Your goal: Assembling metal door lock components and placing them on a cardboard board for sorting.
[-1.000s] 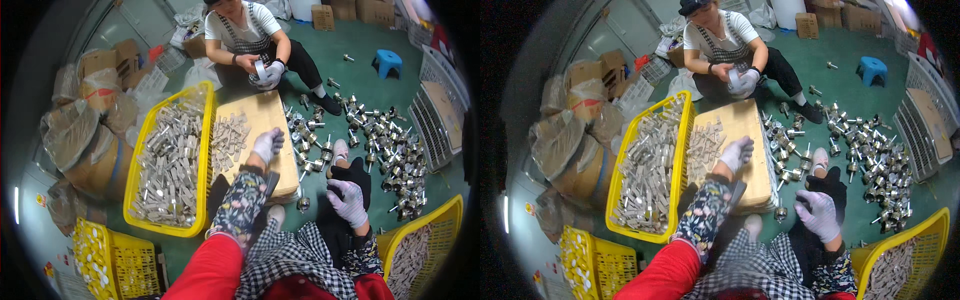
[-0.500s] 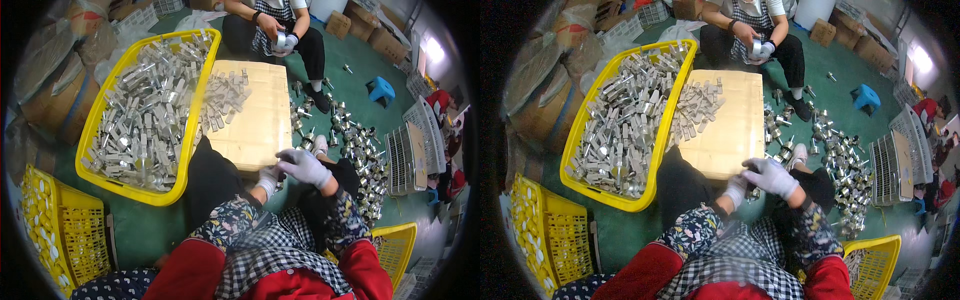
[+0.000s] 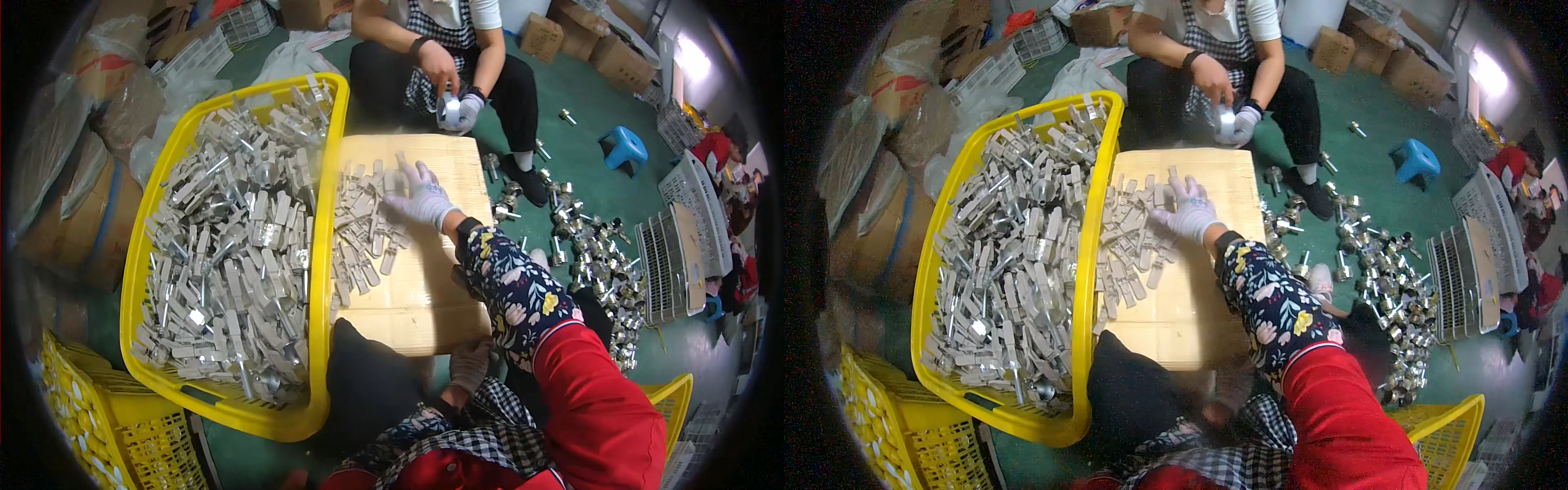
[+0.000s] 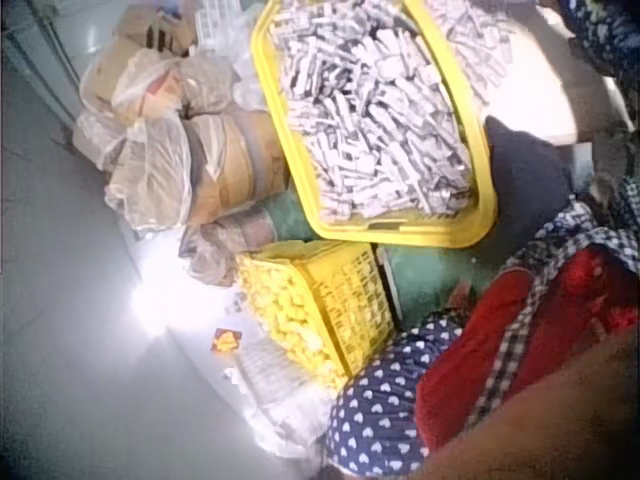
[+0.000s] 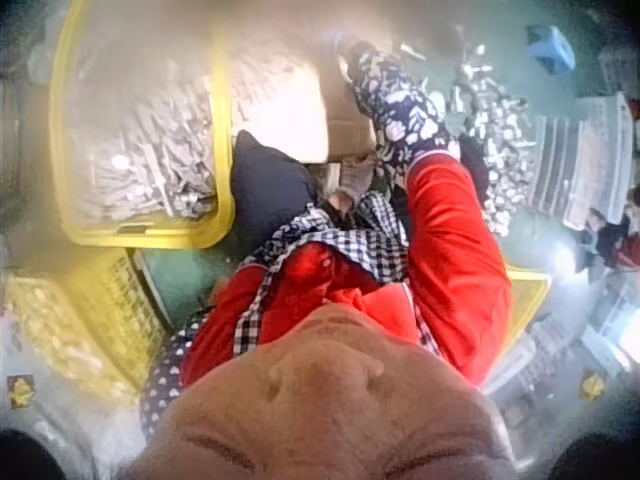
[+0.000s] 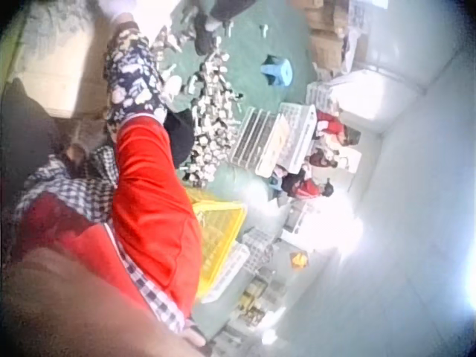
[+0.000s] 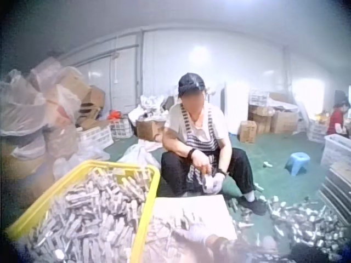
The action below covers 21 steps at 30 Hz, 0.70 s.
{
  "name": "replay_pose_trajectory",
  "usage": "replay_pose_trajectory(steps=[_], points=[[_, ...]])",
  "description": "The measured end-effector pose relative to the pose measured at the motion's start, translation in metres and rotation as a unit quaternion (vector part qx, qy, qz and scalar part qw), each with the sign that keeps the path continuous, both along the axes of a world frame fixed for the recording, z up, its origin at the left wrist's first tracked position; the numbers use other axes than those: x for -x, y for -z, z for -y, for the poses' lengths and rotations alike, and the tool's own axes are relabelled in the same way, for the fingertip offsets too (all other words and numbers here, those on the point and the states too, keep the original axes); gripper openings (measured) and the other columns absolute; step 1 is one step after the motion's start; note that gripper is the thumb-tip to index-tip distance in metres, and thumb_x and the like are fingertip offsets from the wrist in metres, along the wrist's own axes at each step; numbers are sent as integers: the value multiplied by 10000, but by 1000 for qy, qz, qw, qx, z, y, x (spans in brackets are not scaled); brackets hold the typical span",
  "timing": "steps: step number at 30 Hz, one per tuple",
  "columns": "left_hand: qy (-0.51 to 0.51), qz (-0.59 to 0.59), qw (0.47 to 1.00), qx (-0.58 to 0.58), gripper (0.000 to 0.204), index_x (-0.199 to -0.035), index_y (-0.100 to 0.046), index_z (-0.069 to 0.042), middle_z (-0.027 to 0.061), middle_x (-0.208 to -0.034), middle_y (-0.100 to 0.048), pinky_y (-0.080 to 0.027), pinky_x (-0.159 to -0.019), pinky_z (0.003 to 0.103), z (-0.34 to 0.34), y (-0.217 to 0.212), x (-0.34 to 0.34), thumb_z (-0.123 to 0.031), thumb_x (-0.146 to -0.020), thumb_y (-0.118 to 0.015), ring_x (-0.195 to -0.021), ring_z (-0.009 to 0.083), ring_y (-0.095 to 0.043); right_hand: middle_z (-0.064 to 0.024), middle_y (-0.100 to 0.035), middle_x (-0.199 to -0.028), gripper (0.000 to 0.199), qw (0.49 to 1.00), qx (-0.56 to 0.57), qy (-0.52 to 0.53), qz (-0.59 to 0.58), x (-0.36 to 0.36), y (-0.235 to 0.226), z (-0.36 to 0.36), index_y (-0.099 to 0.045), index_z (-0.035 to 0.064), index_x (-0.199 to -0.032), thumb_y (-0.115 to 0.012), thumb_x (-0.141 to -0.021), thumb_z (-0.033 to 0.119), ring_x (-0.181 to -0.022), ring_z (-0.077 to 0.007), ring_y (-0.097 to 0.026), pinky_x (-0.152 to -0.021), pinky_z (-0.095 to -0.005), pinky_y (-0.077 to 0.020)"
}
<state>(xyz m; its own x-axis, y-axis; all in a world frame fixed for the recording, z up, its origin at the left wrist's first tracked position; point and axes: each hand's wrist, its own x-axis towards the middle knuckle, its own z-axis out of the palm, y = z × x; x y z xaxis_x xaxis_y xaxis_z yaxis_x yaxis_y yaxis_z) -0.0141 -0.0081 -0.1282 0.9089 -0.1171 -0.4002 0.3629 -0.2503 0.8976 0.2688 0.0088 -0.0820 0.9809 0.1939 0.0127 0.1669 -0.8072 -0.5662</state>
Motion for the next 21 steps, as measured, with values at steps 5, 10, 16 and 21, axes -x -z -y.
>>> replay_pose_trajectory(steps=[5, 10, 16, 21], points=[[-17, 106, 994, -16, 246, -869, -645, -79, 94, -889, -656, -452, -717, 358, 13, 50, 16, -264, -834, -485, -816, 259, -614, -151, -261, -1394, 615, 994, 87, -53, -45, 2, 8, -36, -418, 86, -1262, -473, -802, 490, -1300, -314, -220, -1044, -447, -165], [98, 69, 982, -147, 267, -954, -633, -88, 95, -969, -639, -437, -757, 364, 38, 110, 20, -285, -834, -500, -898, 301, -583, -212, -299, -1321, 539, 995, 16, -95, -24, 42, 27, -43, -418, 42, -1245, -439, -844, 402, -1243, -325, -295, -1034, -442, -212], [-4, -118, 991, -58, 355, -918, -636, -27, 169, -873, -642, -449, -749, 405, 2, -7, -13, -357, -821, -545, -862, 375, -586, -209, -539, -1112, 490, 960, -272, -3, -66, 52, -3, 39, -441, 56, -1255, -558, -805, 211, -1032, -319, -536, -879, -315, -424], [-7, -74, 997, -15, 374, -930, -623, -29, 205, -930, -615, -437, -797, 396, 5, 18, -6, -368, -793, -544, -899, 367, -564, -202, -601, -1016, 300, 963, 167, -174, -117, 91, -58, 38, -599, 37, -1051, -475, -843, 215, -950, -323, -587, -883, -378, -437]])
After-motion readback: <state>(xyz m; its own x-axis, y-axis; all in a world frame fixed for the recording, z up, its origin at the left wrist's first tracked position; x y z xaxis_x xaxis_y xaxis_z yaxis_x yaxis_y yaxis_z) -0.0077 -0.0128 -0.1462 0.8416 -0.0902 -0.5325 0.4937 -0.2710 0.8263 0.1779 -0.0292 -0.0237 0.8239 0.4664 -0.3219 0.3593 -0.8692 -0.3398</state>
